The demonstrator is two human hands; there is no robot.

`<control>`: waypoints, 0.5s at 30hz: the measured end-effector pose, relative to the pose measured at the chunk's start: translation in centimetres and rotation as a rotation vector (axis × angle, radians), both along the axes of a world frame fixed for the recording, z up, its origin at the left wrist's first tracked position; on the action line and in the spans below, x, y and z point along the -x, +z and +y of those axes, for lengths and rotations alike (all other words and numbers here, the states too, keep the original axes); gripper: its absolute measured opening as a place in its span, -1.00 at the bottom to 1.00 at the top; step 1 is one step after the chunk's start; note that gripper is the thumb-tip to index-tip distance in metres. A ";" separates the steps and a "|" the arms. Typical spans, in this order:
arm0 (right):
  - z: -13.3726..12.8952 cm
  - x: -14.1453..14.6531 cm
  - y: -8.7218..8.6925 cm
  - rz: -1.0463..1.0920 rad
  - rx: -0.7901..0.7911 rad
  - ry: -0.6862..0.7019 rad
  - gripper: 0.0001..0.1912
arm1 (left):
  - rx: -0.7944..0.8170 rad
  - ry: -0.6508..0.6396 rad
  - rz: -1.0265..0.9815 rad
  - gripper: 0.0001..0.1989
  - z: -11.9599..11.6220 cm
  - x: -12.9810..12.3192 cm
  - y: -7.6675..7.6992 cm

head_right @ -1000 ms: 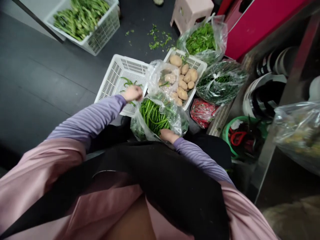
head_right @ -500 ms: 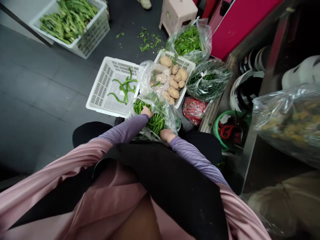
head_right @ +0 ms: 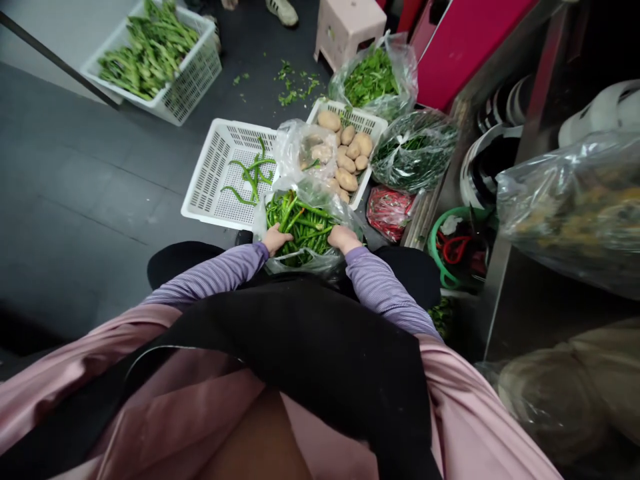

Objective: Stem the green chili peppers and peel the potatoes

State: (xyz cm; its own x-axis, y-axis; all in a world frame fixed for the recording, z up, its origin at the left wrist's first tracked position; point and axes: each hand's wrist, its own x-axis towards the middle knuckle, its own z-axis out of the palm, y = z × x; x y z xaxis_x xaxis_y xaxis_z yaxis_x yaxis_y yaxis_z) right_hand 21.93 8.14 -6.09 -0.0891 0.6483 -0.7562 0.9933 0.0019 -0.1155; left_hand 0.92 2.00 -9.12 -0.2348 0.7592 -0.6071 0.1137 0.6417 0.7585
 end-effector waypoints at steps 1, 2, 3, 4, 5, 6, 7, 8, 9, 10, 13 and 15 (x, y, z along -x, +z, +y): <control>-0.1 -0.1 0.2 0.003 -0.018 -0.010 -0.53 | -0.023 0.007 -0.034 -0.61 -0.6 -0.1 0.7; -0.2 -0.2 0.5 0.005 -0.036 -0.026 -0.53 | -0.053 0.003 -0.076 -0.63 -1.1 -0.2 1.4; -0.4 -0.3 0.7 0.003 -0.051 -0.043 -0.54 | -0.086 -0.005 -0.116 -0.64 -1.5 -0.3 2.1; -0.6 -0.4 1.0 -0.006 -0.060 -0.055 -0.54 | -0.112 -0.014 -0.146 -0.64 -1.9 -0.3 2.7; -0.8 -0.6 1.3 -0.015 -0.063 -0.055 -0.55 | -0.123 -0.016 -0.160 -0.64 -2.2 -0.3 3.3; -1.0 -0.6 1.5 -0.009 -0.067 -0.040 -0.57 | -0.120 -0.009 -0.158 -0.65 -2.5 -0.2 3.7; -1.2 -0.6 1.8 0.027 -0.078 -0.014 -0.58 | -0.107 0.000 -0.146 -0.66 -2.8 -0.2 4.1; -1.5 -0.4 2.0 0.105 -0.108 0.011 -0.56 | -0.085 0.003 -0.130 -0.67 -3.1 -0.1 4.3; -1.8 0.0 2.2 0.219 -0.158 0.020 -0.52 | -0.059 -0.004 -0.117 -0.68 -3.4 -0.2 4.4; -2.0 0.4 2.4 0.353 -0.218 0.004 -0.46 | -0.035 -0.014 -0.111 -0.69 -3.7 -0.2 4.5; -2.3 1.9 2.6 0.750 -0.273 -0.156 -0.27 | -0.014 -0.046 -0.135 -0.68 -4.4 -0.7 4.3; -2.1 2.8 2.4 0.934 -0.147 -0.292 -0.31 | -0.027 -0.082 -0.138 -0.68 -4.7 -1.0 4.1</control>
